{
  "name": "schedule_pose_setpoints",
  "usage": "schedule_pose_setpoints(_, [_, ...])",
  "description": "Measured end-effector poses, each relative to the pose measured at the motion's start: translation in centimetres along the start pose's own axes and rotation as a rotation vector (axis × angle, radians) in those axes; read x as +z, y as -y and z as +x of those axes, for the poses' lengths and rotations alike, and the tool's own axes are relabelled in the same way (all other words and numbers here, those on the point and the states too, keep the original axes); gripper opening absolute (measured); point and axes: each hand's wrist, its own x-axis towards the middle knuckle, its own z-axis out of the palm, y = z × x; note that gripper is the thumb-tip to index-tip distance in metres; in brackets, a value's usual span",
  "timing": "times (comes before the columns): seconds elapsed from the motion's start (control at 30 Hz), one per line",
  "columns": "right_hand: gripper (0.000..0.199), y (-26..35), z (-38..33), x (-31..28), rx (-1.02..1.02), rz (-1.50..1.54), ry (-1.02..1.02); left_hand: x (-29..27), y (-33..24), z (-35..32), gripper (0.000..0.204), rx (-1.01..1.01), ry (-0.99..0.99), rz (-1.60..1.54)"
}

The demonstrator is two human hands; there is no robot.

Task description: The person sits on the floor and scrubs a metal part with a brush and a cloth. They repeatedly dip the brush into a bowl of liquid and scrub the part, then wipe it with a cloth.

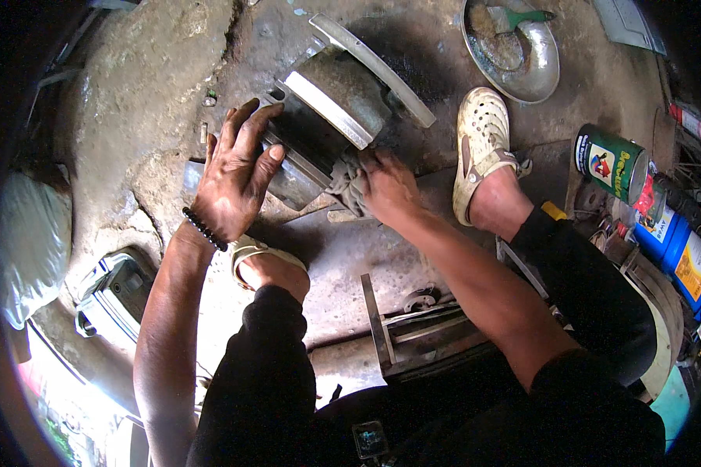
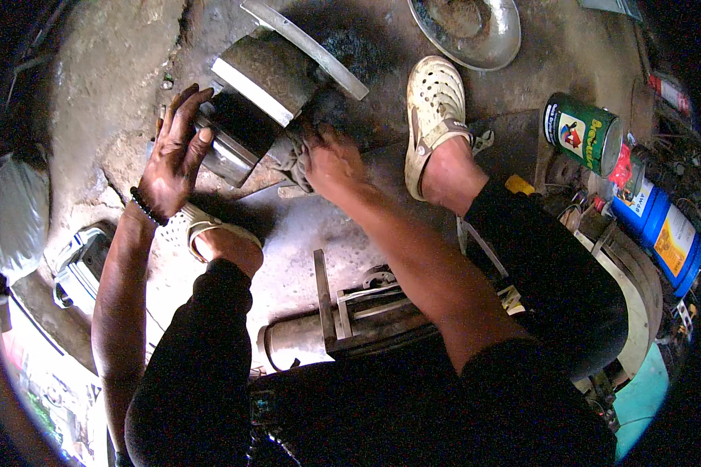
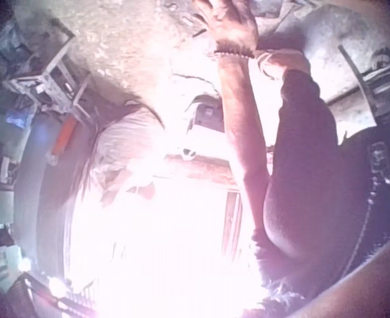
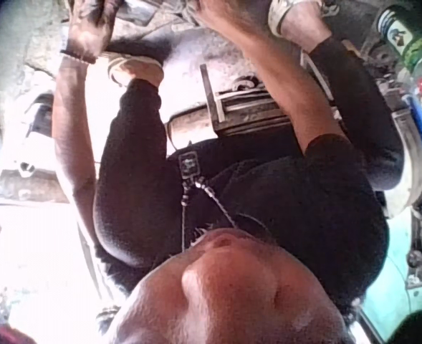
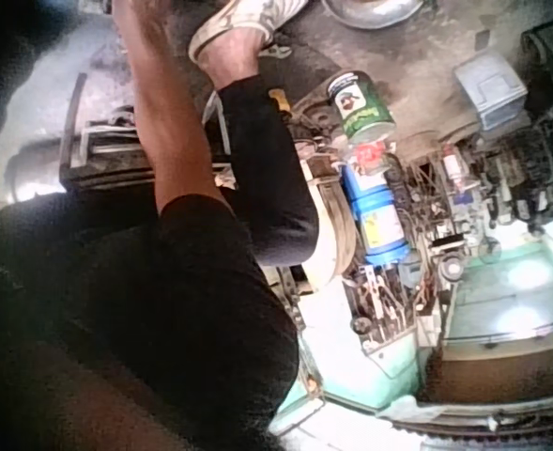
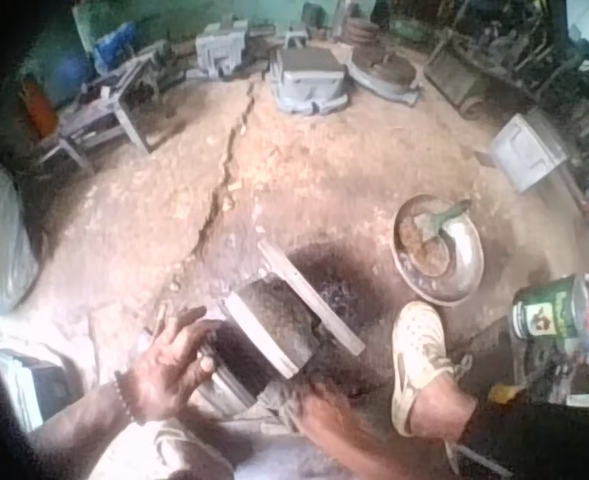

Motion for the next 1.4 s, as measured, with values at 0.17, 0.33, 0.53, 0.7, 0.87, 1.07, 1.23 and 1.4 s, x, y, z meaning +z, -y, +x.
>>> schedule_pose_setpoints(0.17, [0.047, 0.3, 0.5, 1.6, 0.052, -0.051, 0.093, -0.1, -0.1, 0.0, 0.049, -0.002, 0.017, 0.011])
schedule_pose_setpoints(0.33, [0.056, 0.6, 0.7, 0.8, 0.02, -0.104, 0.216, -0.2, -0.2, 0.0, 0.05, -0.018, 0.022, 0.026])
schedule_pose_setpoints(0.53, [0.069, -0.4, 1.1, -1.7, -0.102, -0.083, 0.479, -0.2, -0.1, 0.1, 0.051, -0.029, 0.028, 0.016])
schedule_pose_setpoints(0.7, [0.067, -0.8, 0.8, -3.6, -0.211, -0.272, 0.576, -0.2, -0.1, 0.1, 0.05, -0.022, 0.027, 0.006])
schedule_pose_setpoints(0.87, [0.059, -0.8, -1.1, -5.2, -0.056, -0.118, 0.43, 0.0, 0.1, -0.2, 0.049, -0.03, 0.013, 0.0])
schedule_pose_setpoints(1.07, [0.061, 1.7, 0.3, -1.7, -0.026, -0.13, 0.294, -0.1, -0.1, 0.0, 0.052, 0.008, -0.012, 0.104])
schedule_pose_setpoints(1.23, [0.057, 1.8, 1.1, -4.2, 0.128, -0.058, 0.65, 0.0, -0.2, -0.2, 0.05, -0.005, -0.003, 0.075])
schedule_pose_setpoints(1.4, [0.05, 2.7, 0.4, -9.6, 0.049, 0.009, 0.615, -0.1, 0.2, -0.2, 0.053, -0.049, 0.038, 0.088])
